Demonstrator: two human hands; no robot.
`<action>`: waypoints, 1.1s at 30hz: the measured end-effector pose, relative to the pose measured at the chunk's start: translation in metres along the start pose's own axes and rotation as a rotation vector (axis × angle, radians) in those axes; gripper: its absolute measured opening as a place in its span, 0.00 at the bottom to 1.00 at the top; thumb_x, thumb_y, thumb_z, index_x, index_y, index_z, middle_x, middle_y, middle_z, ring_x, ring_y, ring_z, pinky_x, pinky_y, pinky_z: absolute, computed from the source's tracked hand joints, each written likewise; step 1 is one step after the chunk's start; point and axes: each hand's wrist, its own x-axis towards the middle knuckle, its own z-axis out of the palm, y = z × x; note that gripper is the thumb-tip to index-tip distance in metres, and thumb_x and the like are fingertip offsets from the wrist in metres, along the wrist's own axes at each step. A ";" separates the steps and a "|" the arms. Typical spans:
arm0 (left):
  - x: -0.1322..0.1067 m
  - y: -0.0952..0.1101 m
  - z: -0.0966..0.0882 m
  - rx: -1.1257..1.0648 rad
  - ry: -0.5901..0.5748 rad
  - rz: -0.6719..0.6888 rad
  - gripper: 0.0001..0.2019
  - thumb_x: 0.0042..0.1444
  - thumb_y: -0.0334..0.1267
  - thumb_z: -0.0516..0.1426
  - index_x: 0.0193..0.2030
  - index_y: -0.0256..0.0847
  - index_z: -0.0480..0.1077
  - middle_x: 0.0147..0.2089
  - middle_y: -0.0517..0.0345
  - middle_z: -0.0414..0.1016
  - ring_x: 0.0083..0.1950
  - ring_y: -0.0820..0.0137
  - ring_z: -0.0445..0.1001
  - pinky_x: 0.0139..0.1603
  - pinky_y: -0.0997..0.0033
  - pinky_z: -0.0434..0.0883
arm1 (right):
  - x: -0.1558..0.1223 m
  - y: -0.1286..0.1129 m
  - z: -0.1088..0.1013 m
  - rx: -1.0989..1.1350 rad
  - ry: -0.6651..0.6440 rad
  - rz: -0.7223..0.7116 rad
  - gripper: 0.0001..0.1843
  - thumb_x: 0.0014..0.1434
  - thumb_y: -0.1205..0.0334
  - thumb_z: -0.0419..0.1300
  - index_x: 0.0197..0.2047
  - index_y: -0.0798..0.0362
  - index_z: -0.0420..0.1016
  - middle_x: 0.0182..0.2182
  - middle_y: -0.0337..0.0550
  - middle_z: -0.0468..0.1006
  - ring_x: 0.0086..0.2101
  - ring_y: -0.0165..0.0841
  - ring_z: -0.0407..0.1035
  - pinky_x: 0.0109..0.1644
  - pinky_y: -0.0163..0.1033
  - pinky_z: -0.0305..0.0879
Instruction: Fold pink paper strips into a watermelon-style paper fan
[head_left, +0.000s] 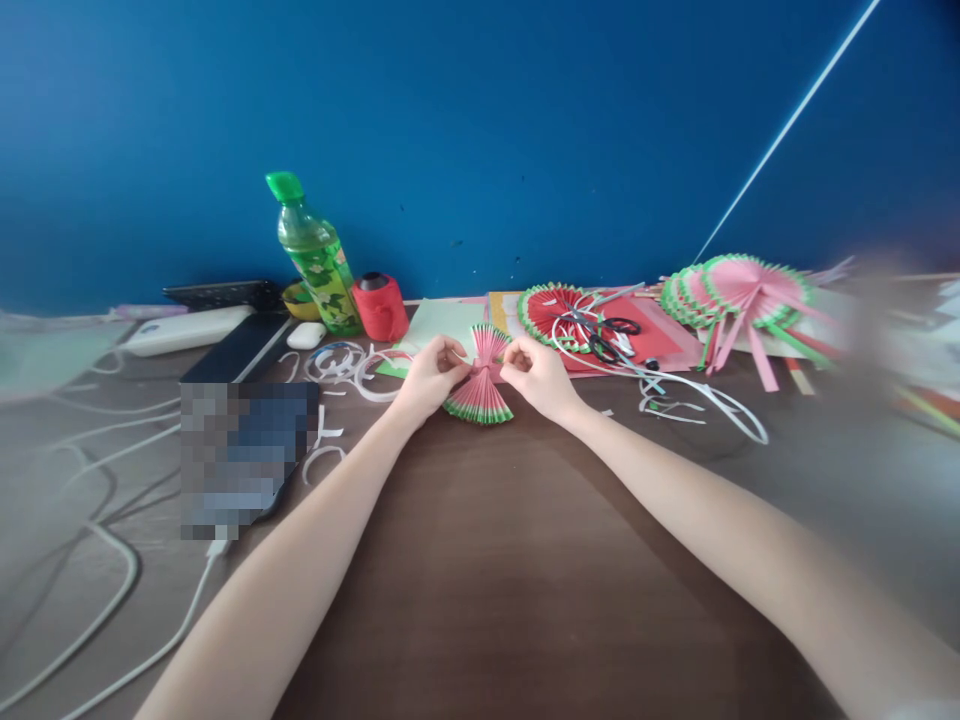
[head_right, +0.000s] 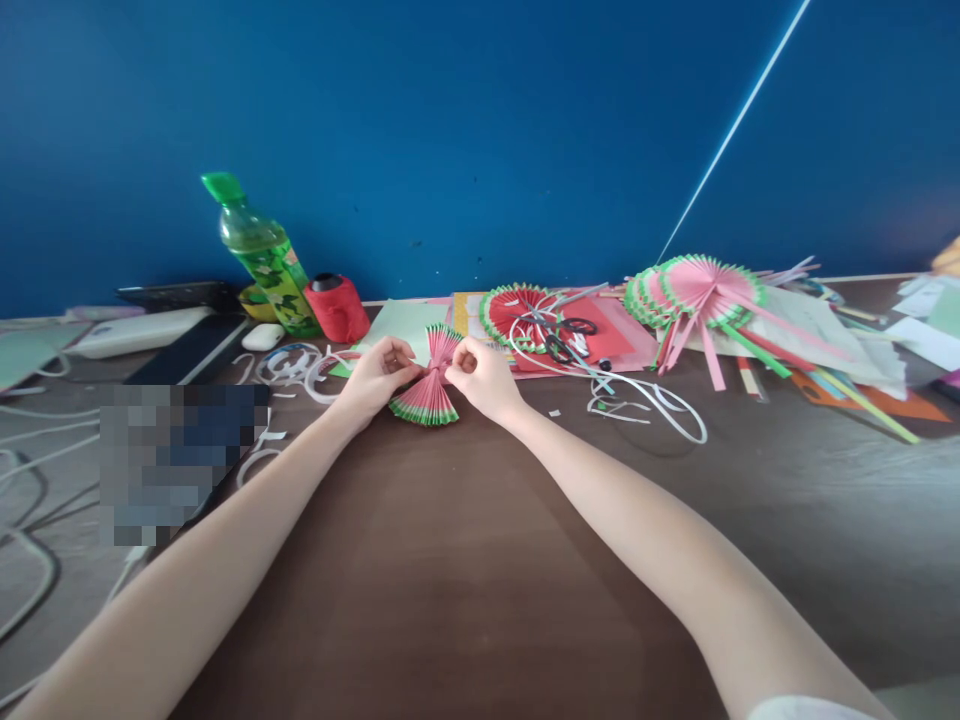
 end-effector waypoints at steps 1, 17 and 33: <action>0.000 -0.001 0.000 -0.006 0.006 -0.003 0.09 0.43 0.25 0.58 0.30 0.39 0.62 0.22 0.67 0.66 0.25 0.76 0.69 0.30 0.76 0.63 | 0.000 0.000 0.000 -0.009 -0.004 -0.016 0.05 0.44 0.69 0.54 0.23 0.51 0.60 0.19 0.33 0.62 0.23 0.27 0.57 0.29 0.35 0.54; 0.000 0.003 -0.002 -0.204 0.047 -0.117 0.06 0.44 0.28 0.55 0.31 0.39 0.65 0.23 0.66 0.66 0.34 0.73 0.73 0.37 0.74 0.65 | 0.001 0.007 0.003 0.369 -0.172 0.062 0.05 0.49 0.67 0.58 0.26 0.52 0.64 0.22 0.37 0.72 0.25 0.31 0.72 0.31 0.40 0.69; 0.000 0.007 -0.017 -0.322 -0.164 -0.238 0.06 0.44 0.29 0.59 0.30 0.37 0.67 0.26 0.60 0.71 0.34 0.73 0.75 0.33 0.77 0.68 | -0.002 0.004 0.006 -0.056 -0.225 -0.082 0.01 0.49 0.67 0.56 0.28 0.54 0.69 0.22 0.38 0.71 0.23 0.28 0.63 0.29 0.35 0.60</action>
